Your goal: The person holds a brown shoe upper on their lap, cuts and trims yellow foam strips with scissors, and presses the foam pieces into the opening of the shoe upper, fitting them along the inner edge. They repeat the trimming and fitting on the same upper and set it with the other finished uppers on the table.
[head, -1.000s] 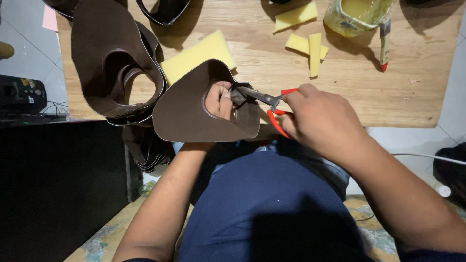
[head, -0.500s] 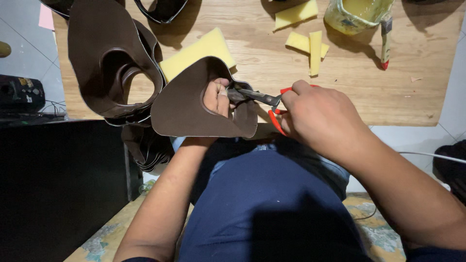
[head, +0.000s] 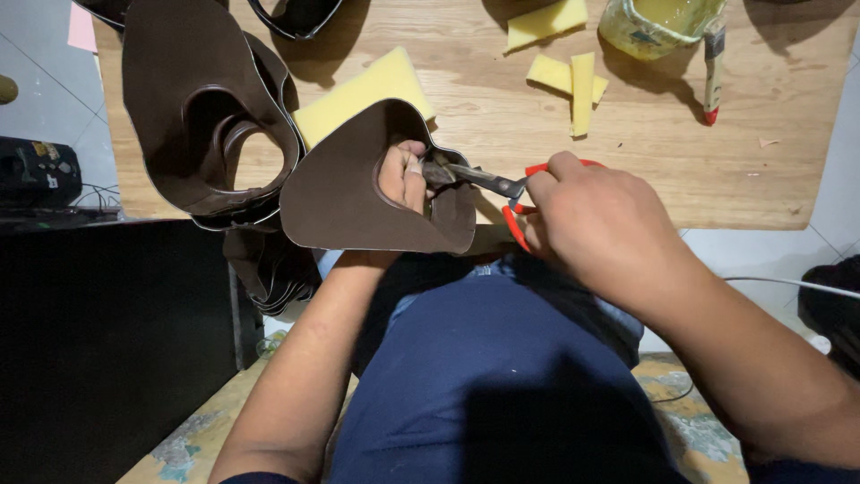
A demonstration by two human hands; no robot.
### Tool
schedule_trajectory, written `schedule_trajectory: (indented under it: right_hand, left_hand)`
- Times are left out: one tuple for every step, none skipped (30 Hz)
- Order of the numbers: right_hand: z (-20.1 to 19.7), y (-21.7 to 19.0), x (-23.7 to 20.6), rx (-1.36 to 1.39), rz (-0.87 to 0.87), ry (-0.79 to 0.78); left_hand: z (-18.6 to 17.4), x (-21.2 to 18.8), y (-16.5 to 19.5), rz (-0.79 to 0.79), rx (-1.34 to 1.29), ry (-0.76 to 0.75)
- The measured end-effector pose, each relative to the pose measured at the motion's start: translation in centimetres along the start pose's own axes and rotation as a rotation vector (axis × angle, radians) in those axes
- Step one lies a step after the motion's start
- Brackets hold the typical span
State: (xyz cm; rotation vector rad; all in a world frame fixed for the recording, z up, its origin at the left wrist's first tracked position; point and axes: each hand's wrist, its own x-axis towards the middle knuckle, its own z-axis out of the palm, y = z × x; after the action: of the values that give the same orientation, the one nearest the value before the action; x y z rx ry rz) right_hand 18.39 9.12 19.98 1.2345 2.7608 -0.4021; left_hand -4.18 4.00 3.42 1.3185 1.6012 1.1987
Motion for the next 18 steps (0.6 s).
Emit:
schedule_trajectory:
  right_hand:
    - [-0.2,0.0,-0.2,0.005,-0.003,0.024]
    - [-0.4,0.0,-0.4,0.010,-0.005,0.048]
    - [-0.5,0.0,-0.6,0.021,0.002,0.052]
    - [-0.5,-0.2,-0.8,0.032,0.008,0.054]
    - [-0.5,-0.2,-0.9,0.044,0.012,0.057]
    - [-0.4,-0.4,-0.9,0.047,0.015,0.052]
    - [-0.1,-0.5,-0.9,0.051,0.019,0.047]
    - [0.1,-0.6,-0.8,0.053,0.022,0.044]
    - [0.4,-0.6,-0.7,0.062,0.018,0.056]
    - [0.7,-0.6,-0.6,0.072,0.013,0.069]
    - [1.0,-0.6,-0.6,0.082,0.008,0.081]
    - [1.3,-0.6,-0.5,0.081,0.016,0.086]
    - [1.6,-0.5,-0.4,0.080,0.025,0.091]
    - [1.8,-0.4,-0.3,0.078,0.035,0.096]
    - [2.0,-0.3,-0.3,0.086,0.044,0.096]
    - [2.2,-0.2,-0.4,0.095,0.053,0.095]
    - [2.3,-0.2,-0.4,0.102,0.062,0.095]
    - [2.4,-0.2,-0.4,0.113,0.054,0.102]
  left_hand:
    - [0.0,0.1,0.0,0.001,-0.029,-0.006]
    - [0.1,0.1,0.0,0.002,-0.058,-0.012]
    - [0.1,0.2,-0.1,0.002,-0.087,-0.018]
    - [0.2,0.2,-0.1,0.010,-0.061,-0.011]
    - [0.2,0.1,-0.2,0.018,-0.033,-0.002]
    - [0.3,0.1,-0.2,0.024,-0.005,0.005]
    - [0.3,0.0,-0.2,0.050,0.023,0.013]
    - [0.3,-0.2,-0.2,0.078,0.050,0.022]
    - [0.3,-0.2,-0.2,0.108,0.079,0.032]
    - [0.3,-0.3,-0.1,0.113,0.122,0.035]
    - [0.3,-0.4,-0.1,0.116,0.165,0.037]
    - [0.2,-0.4,0.0,0.118,0.208,0.040]
    - [0.2,-0.4,0.0,0.106,0.167,0.032]
    - [0.2,-0.3,0.0,0.095,0.124,0.023]
    - [0.2,-0.2,0.0,0.083,0.082,0.016]
    - [0.2,-0.1,0.0,0.067,0.050,0.009]
    - [0.2,0.0,0.0,0.053,0.017,0.003]
    - [0.2,0.1,0.0,0.039,-0.015,-0.002]
